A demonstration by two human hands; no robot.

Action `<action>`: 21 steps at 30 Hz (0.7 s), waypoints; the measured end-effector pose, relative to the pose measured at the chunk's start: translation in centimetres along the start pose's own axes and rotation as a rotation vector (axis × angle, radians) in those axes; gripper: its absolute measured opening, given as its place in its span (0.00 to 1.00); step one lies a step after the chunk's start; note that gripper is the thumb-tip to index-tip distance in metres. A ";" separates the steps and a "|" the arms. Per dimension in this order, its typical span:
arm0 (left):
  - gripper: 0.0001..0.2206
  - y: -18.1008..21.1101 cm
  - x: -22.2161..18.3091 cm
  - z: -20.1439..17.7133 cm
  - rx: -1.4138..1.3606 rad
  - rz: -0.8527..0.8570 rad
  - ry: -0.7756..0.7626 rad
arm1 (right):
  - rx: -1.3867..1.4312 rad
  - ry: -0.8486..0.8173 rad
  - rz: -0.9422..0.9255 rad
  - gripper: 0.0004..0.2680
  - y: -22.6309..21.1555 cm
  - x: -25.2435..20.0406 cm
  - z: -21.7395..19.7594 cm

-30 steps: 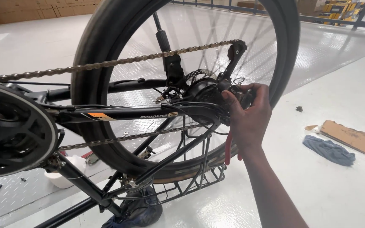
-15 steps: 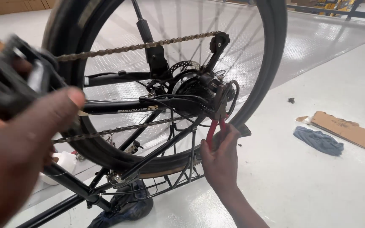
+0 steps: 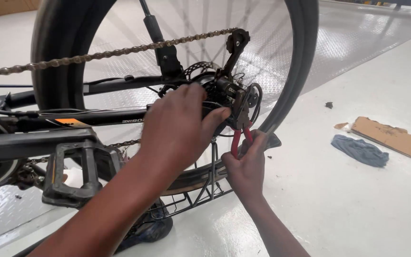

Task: Repairing the rear derailleur and cable system of a bicycle using pliers

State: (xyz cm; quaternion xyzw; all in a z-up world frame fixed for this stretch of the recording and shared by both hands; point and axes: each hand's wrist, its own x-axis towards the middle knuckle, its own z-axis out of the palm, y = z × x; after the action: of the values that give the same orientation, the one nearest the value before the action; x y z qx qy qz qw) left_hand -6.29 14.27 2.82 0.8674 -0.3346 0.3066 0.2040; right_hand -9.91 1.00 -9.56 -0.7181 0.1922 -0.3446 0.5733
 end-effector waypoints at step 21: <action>0.28 0.7 4.4 6.7 0.007 -0.124 -0.041 | -0.044 -0.401 0.328 0.12 15.6 -6.9 -6.0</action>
State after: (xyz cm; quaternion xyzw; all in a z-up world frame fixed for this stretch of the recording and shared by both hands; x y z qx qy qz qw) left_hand -1.52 7.96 0.99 0.8934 -0.2832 0.2767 0.2125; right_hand -17.12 -2.71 -25.75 -0.7434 0.1961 -0.0938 0.6325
